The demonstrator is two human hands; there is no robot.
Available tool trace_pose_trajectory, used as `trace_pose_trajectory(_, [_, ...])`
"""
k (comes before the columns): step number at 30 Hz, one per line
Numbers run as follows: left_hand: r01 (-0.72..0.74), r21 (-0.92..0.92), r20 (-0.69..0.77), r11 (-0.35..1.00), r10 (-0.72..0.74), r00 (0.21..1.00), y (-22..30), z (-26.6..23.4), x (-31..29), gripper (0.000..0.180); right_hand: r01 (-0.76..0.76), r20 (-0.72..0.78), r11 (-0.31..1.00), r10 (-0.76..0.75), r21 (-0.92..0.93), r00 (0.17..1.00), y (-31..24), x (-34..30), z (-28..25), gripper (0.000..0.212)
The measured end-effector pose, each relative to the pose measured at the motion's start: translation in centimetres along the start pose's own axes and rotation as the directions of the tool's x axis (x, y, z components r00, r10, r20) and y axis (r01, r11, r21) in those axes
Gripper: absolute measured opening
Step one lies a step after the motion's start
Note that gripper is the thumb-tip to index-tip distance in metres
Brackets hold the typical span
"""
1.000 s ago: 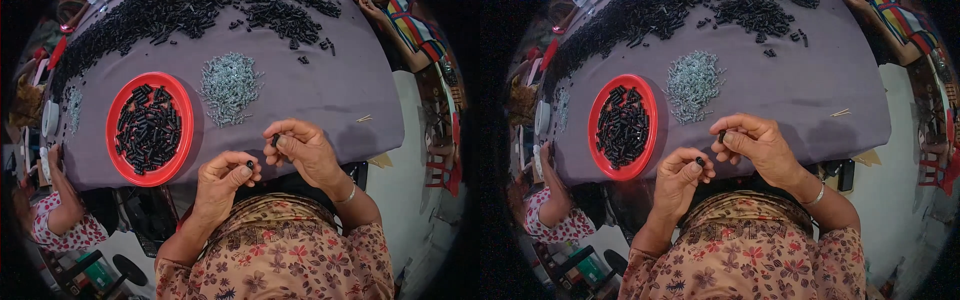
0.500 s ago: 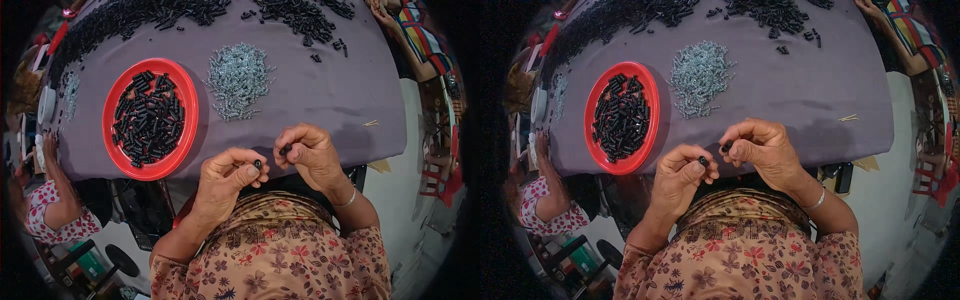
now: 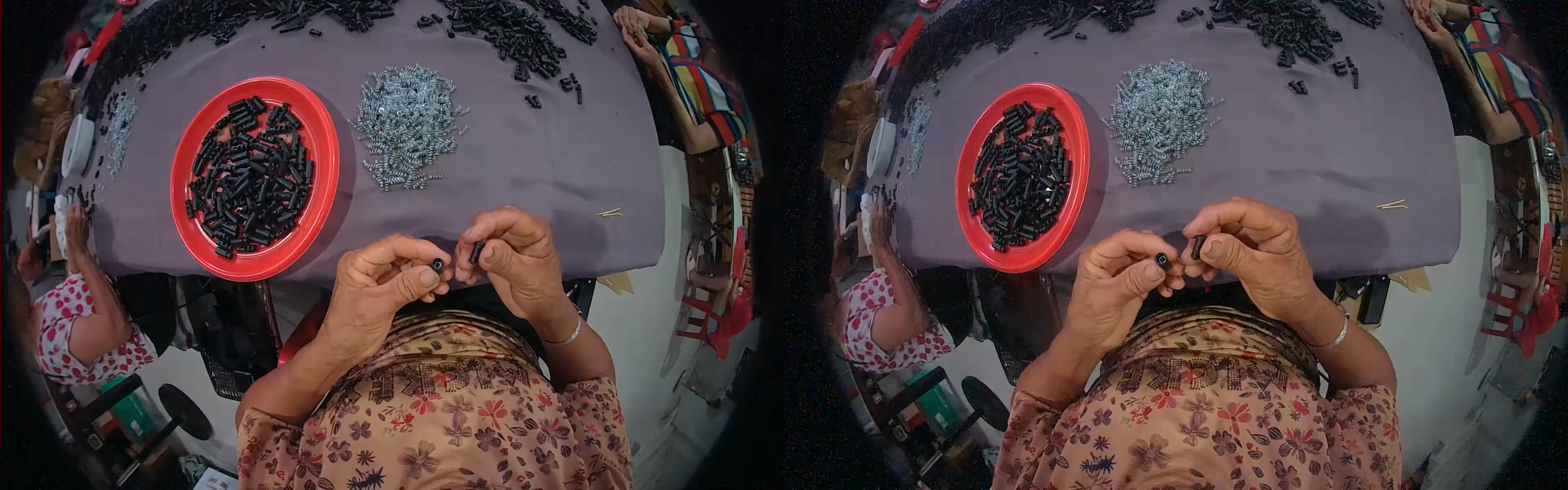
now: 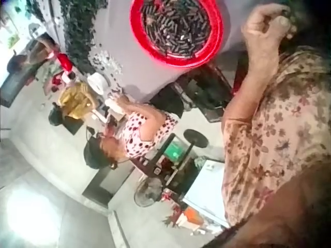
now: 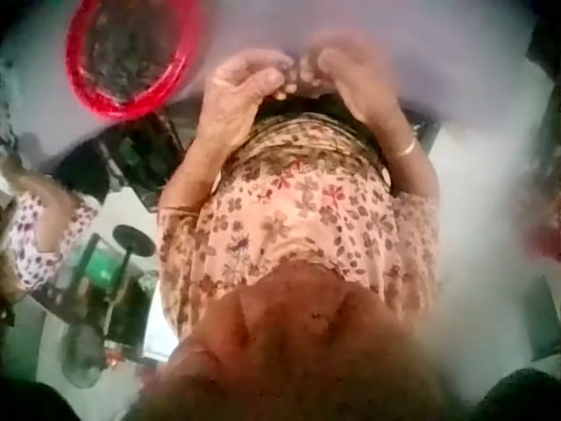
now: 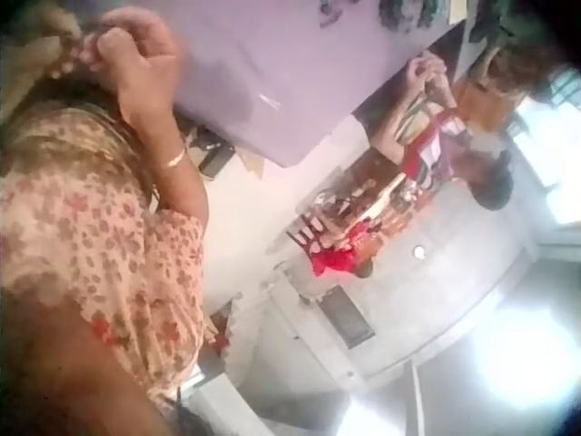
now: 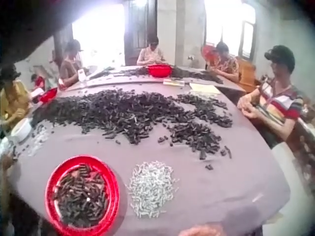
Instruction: Manually assembling small black connectors by inserting translucent components.
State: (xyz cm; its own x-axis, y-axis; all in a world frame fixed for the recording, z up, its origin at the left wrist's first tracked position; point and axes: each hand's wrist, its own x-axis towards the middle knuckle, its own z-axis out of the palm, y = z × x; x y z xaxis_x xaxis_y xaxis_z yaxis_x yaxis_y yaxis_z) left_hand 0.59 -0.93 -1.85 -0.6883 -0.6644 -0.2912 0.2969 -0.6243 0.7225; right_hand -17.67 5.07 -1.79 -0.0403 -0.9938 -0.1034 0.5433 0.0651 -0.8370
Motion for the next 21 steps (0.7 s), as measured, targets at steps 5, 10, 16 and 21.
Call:
trace_pose_trajectory(5, [-0.004, 0.013, 0.011, 1.000, 0.004, 1.000, 0.00, -0.07, 0.02, 0.016, 0.020, 0.051, 0.994, -0.015, -0.104, 0.999, -0.65, -0.05, -0.29, 0.016])
trace_pose_trajectory(10, [-0.020, 0.067, 0.023, 0.998, 0.018, 1.000, -0.15, -0.14, 0.18, 0.017, 0.287, 0.094, 0.865, -0.272, -0.412, 0.958, -0.88, 0.07, 0.22, 0.012])
trace_pose_trajectory(16, [0.019, 0.034, -0.001, 0.999, -0.019, 1.000, -0.26, 0.10, 0.02, 0.017, 0.389, 0.197, 0.671, -0.346, -0.632, 0.917, -1.05, 0.46, 0.51, 0.010])
trace_pose_trajectory(21, [0.052, 0.041, -0.005, 0.998, -0.052, 0.999, -0.21, 0.15, -0.14, 0.018, 0.458, 0.273, 0.587, -0.379, -0.668, 0.884, -1.15, 0.75, 0.25, 0.011])
